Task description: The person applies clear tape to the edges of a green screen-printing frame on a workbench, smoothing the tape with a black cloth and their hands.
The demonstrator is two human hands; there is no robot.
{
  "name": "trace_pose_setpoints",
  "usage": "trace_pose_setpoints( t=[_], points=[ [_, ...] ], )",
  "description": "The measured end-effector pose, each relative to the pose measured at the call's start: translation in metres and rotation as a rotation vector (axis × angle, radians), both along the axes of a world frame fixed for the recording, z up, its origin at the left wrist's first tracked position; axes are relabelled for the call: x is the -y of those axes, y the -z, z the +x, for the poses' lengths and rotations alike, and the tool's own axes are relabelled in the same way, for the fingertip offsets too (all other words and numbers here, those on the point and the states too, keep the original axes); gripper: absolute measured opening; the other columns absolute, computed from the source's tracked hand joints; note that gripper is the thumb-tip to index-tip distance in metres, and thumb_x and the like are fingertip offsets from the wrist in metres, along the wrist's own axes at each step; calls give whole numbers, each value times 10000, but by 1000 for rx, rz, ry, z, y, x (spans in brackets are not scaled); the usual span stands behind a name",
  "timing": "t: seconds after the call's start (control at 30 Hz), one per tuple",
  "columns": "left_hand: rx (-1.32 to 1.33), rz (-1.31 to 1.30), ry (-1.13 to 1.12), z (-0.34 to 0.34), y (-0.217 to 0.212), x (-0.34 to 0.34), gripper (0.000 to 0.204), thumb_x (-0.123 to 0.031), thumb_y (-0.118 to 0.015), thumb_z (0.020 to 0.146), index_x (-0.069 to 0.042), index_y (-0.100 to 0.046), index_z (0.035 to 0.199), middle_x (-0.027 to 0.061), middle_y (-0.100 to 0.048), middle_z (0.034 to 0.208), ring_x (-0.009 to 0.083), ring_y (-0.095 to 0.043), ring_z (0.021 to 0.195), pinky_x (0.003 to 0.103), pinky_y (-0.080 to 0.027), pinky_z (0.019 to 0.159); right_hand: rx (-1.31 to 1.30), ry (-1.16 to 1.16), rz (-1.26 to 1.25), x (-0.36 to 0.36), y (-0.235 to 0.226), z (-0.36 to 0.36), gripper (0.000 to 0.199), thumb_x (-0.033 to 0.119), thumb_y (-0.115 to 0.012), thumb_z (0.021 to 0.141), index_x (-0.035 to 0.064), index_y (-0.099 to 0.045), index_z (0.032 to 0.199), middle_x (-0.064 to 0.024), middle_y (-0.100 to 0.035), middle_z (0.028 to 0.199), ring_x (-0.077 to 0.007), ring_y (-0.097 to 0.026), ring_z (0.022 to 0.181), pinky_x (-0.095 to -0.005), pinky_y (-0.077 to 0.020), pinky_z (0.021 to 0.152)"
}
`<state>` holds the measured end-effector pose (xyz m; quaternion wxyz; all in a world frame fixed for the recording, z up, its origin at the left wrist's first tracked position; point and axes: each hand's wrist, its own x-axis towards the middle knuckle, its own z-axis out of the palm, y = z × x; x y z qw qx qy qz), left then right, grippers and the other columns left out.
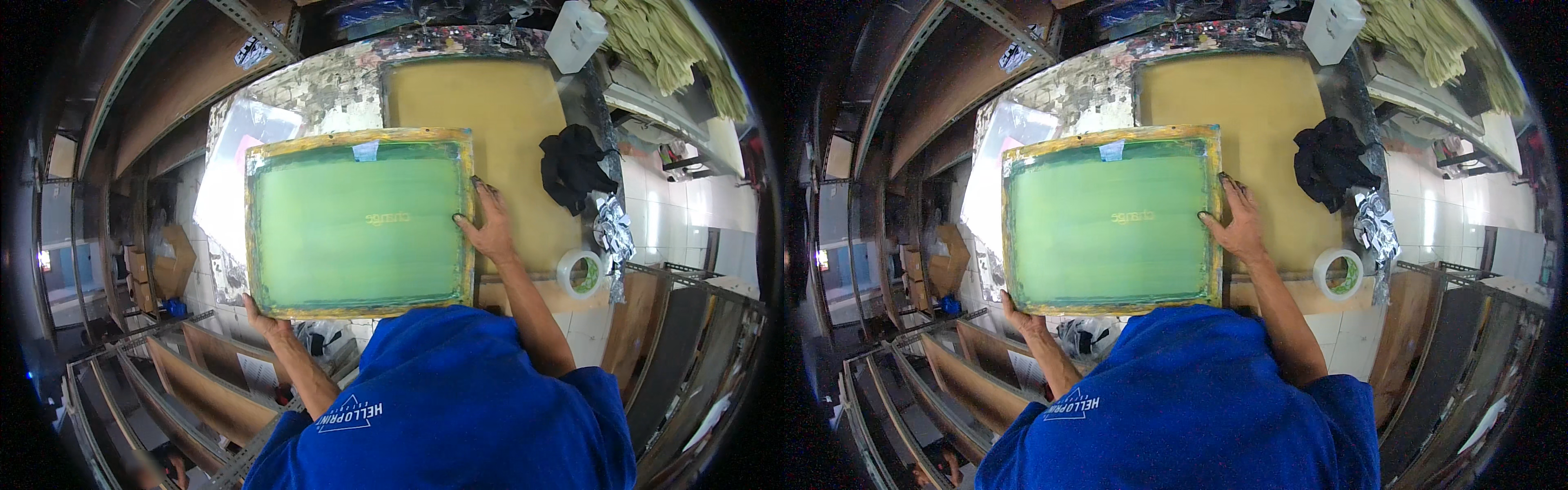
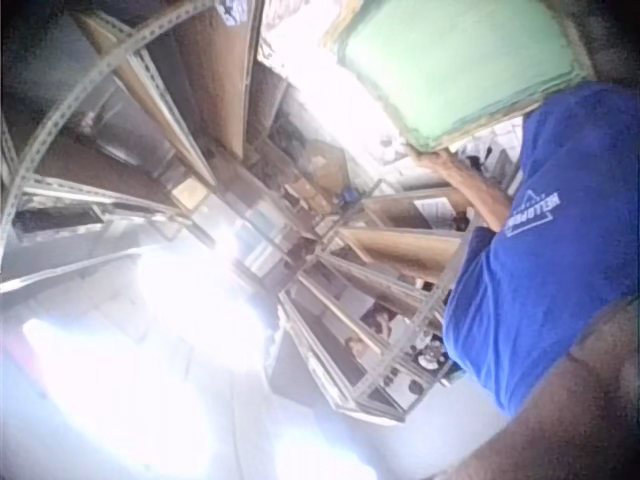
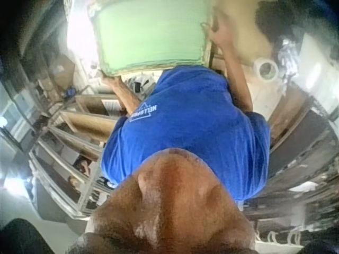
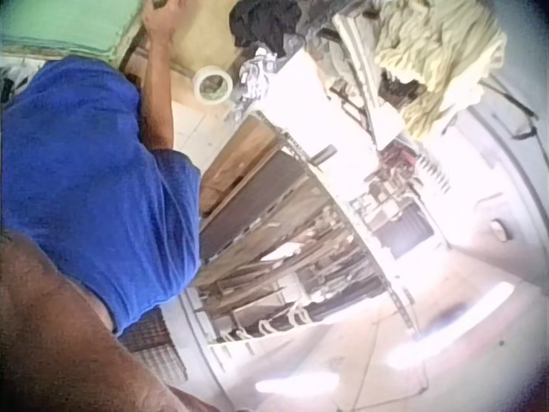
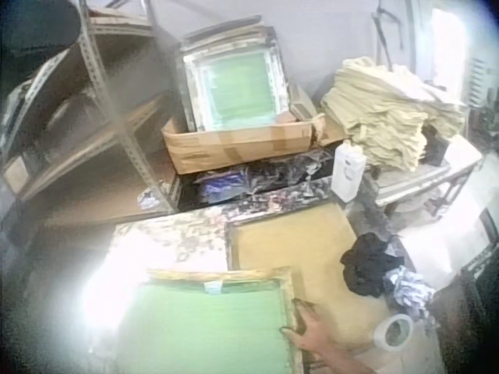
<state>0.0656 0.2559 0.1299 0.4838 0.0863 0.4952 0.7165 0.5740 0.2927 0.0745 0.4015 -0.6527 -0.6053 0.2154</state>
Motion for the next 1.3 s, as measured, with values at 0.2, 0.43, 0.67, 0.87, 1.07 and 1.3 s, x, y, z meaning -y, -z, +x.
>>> trace_pose_setpoints(
  t=[0.2,0.43,0.67,0.87,1.07,1.3],
  points=[
    [29,-7,12,0,-1,-1,466,-376,-592,966,4,-609,1235,147,-663,1215,306,-638,1078,464,-518,947,-24,-1,24,-1,1,0,746,235,-811,774,-84,-487,1366,-269,-549,1363,-420,-493,1297,-493,-310,1146],
    [47,49,41,-2,-9,-1,497,-382,-583,976,25,-584,1261,163,-649,1236,317,-630,1104,465,-514,961,-61,-3,-12,-1,5,-1,749,277,-784,800,-66,-468,1386,-254,-525,1394,-411,-459,1322,-488,-292,1159],
    [-50,116,16,27,-49,-11,529,-367,-616,961,60,-563,1268,168,-651,1208,302,-643,1071,427,-538,922,-102,19,32,-3,10,-3,714,237,-772,809,-88,-471,1369,-283,-532,1364,-421,-471,1300,-489,-327,1133],
    [-189,209,37,43,-107,-30,375,-278,-651,942,15,-630,1174,146,-685,1116,258,-669,997,404,-554,862,-90,68,47,-14,6,-11,681,236,-756,815,-80,-488,1356,-293,-549,1322,-441,-498,1226,-488,-375,1075],
    [-492,370,-4,91,-190,-64,321,-225,-655,942,18,-620,1148,120,-678,1058,210,-671,939,344,-558,810,67,7,-78,-32,-3,-9,663,254,-720,853,-31,-478,1400,-273,-548,1340,-429,-505,1196,-479,-391,1049],
    [-825,619,4,154,-274,-67,358,-150,-686,880,48,-586,1162,122,-675,978,201,-685,863,293,-566,767,20,-56,-252,-39,-27,-13,700,291,-710,873,-12,-442,1445,-215,-523,1422,-396,-518,1220,-469,-393,1076]
  ],
)
